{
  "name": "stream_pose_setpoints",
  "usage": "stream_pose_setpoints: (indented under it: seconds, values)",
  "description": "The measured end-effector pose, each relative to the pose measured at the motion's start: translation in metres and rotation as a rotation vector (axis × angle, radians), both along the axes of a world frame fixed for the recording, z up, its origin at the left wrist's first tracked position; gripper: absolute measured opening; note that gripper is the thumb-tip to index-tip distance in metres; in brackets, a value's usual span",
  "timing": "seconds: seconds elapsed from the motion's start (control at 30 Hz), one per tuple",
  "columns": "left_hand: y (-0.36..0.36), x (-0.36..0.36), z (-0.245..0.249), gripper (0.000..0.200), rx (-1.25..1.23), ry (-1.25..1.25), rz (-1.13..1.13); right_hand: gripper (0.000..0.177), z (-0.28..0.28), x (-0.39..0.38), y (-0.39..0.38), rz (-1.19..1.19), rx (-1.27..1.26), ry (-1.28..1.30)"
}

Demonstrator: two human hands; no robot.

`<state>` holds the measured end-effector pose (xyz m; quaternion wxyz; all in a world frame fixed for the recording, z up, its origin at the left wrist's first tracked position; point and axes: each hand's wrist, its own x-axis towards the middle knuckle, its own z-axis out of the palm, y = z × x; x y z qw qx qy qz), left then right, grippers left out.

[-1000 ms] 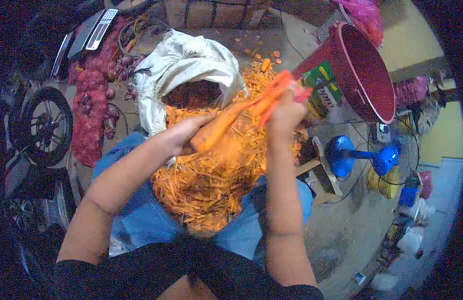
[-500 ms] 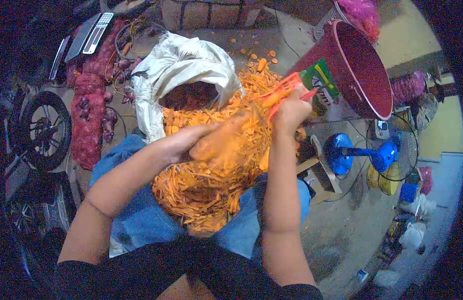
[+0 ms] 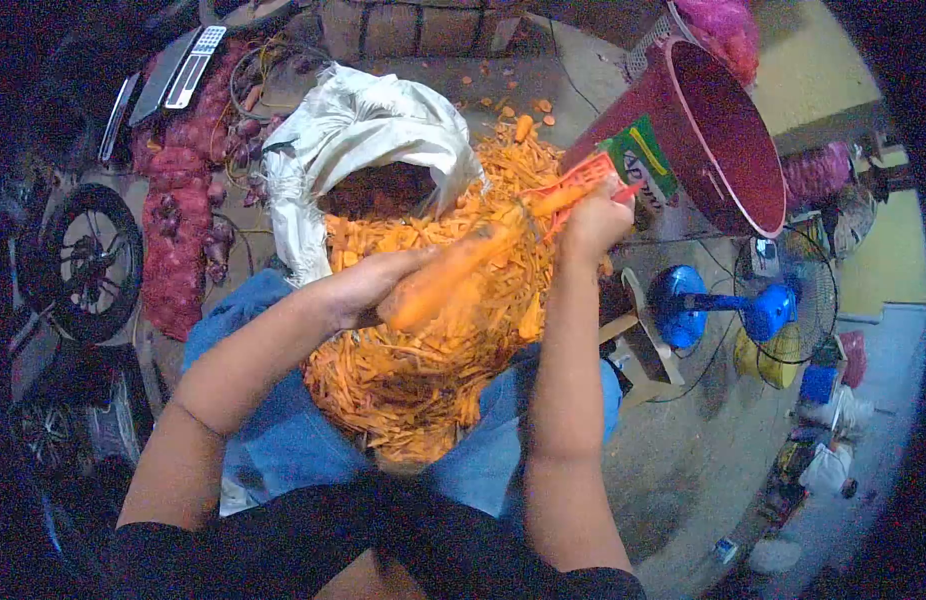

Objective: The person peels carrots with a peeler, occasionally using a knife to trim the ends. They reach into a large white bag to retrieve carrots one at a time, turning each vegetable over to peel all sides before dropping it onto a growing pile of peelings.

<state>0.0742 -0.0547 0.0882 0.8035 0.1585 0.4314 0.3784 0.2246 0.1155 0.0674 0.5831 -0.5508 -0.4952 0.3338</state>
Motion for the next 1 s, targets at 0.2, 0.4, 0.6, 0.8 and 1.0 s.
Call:
stream_pose_setpoints:
  seconds: [0.2, 0.4, 0.6, 0.8, 1.0]
  values:
    - [0.015, -0.003, -0.019, 0.034, -0.031, -0.077, 0.183, 0.013, 0.022, -0.048, -0.069, 0.396, 0.172, -0.061]
    - [0.015, -0.002, -0.031, 0.035, 0.151, 0.068, 0.101, 0.015, 0.016, -0.046, -0.065, 0.346, 0.223, -0.308]
    - [0.0, 0.001, -0.001, 0.035, 0.14, 0.059, 0.031, 0.016, -0.01, 0.005, 0.011, 0.022, -0.047, 0.104]
    - [0.02, -0.012, -0.023, 0.034, -0.025, -0.064, 0.189, 0.015, 0.022, -0.056, -0.083, 0.425, 0.073, -0.071]
    - [0.021, -0.006, -0.017, 0.034, 0.22, 0.137, 0.183, 0.018, 0.01, -0.056, -0.071, 0.343, 0.161, -0.22]
